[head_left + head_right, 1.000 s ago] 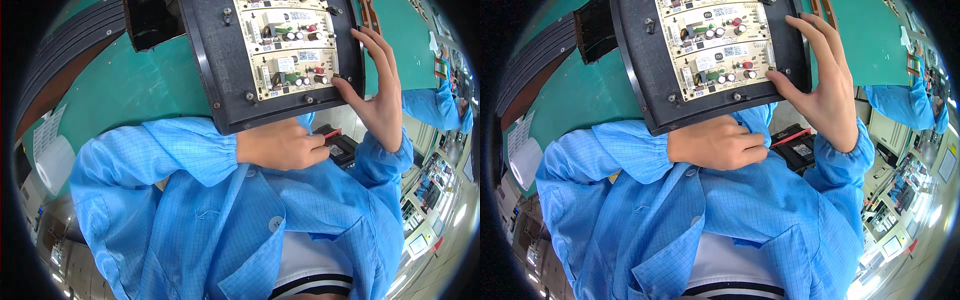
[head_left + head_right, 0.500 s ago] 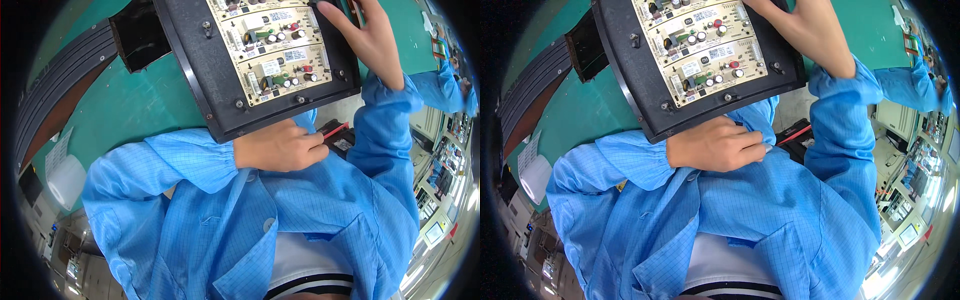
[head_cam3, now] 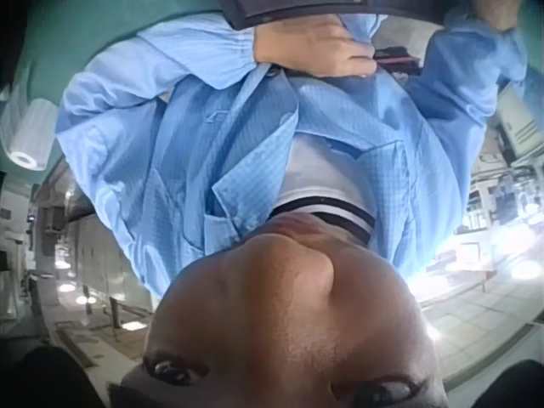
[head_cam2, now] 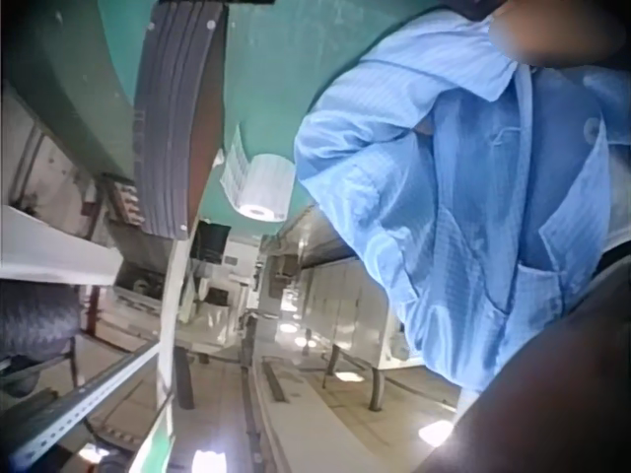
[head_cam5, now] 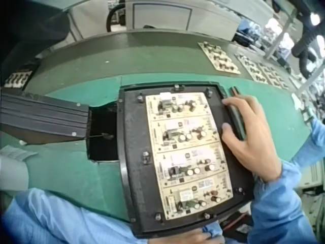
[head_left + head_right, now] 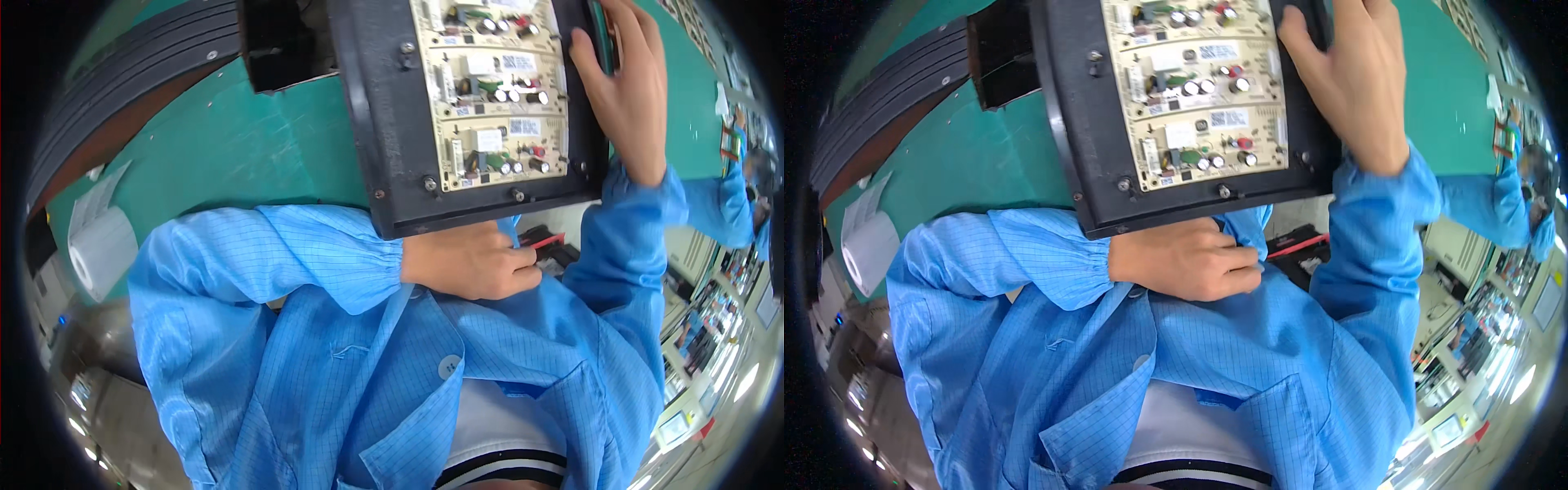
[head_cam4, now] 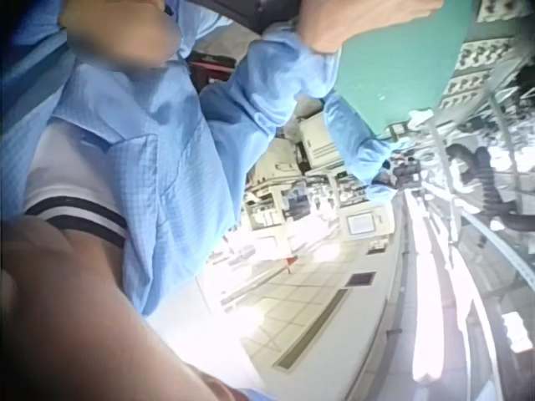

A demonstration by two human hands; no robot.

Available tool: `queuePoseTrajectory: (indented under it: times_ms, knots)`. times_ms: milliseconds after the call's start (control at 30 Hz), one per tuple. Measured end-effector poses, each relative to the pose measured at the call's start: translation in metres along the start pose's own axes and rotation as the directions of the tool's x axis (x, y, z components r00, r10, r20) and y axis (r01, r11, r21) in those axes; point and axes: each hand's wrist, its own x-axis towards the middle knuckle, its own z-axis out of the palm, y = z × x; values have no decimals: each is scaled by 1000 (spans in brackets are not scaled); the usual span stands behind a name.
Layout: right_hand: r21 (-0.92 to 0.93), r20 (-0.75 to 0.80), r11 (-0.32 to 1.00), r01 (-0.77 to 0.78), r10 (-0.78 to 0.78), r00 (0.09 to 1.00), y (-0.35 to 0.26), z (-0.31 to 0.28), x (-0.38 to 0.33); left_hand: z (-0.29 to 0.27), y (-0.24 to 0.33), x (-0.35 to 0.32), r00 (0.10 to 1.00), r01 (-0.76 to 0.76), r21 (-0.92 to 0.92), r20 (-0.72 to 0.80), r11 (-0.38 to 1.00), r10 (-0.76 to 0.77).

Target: Applying QR code labels and assembling printed circuit boards into a plastic housing on an assembly line.

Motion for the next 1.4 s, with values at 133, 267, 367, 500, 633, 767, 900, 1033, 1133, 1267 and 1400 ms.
queuePoseTrajectory:
  times_ms: [133, 267, 367, 500, 633, 767, 900, 1033, 1133, 1267, 1400]
  knots:
    - [252, 373, 956, -152, 49, 927, -25, -53, -25, 5, -3, 6, 997, -50, -145, 51, 988, 58]
    - [420, 597, 907, -12, -266, 757, -65, -48, -28, -10, 4, -2, 987, 5, -73, 158, 997, 7]
    - [345, 624, 938, -23, -211, 753, -66, -43, -27, -7, 2, 2, 992, -38, -45, 122, 998, 43]
    - [307, 565, 951, -30, -157, 810, -70, -39, -30, -1, 0, 4, 997, -26, -134, 75, 991, 36]
    - [255, 498, 965, 52, -178, 849, -67, -38, -32, 3, 0, 3, 995, 5, -135, 102, 991, 9]
    - [356, 410, 933, 49, -202, 890, -67, -65, -25, 14, 2, 9, 997, 79, -284, 9, 956, -80]
    - [517, 340, 833, 195, -409, 847, -64, -96, 3, 25, 3, 11, 972, 108, -401, -151, 910, -182]
    - [435, 351, 880, 191, -362, 864, -69, -76, 59, -1, 7, 18, 979, 151, -560, -32, 815, -203]
    - [233, 322, 939, 252, -319, 891, -38, -11, 135, -10, 1, 22, 977, 141, -553, -55, 821, -205]
    - [55, 548, 998, 40, -63, 834, 28, 10, 204, -27, 4, 21, 979, 178, -453, -4, 873, -202]
    - [150, 328, 941, 303, -337, 882, 7, 115, 197, -28, 0, 12, 985, 148, -492, -4, 858, -172]
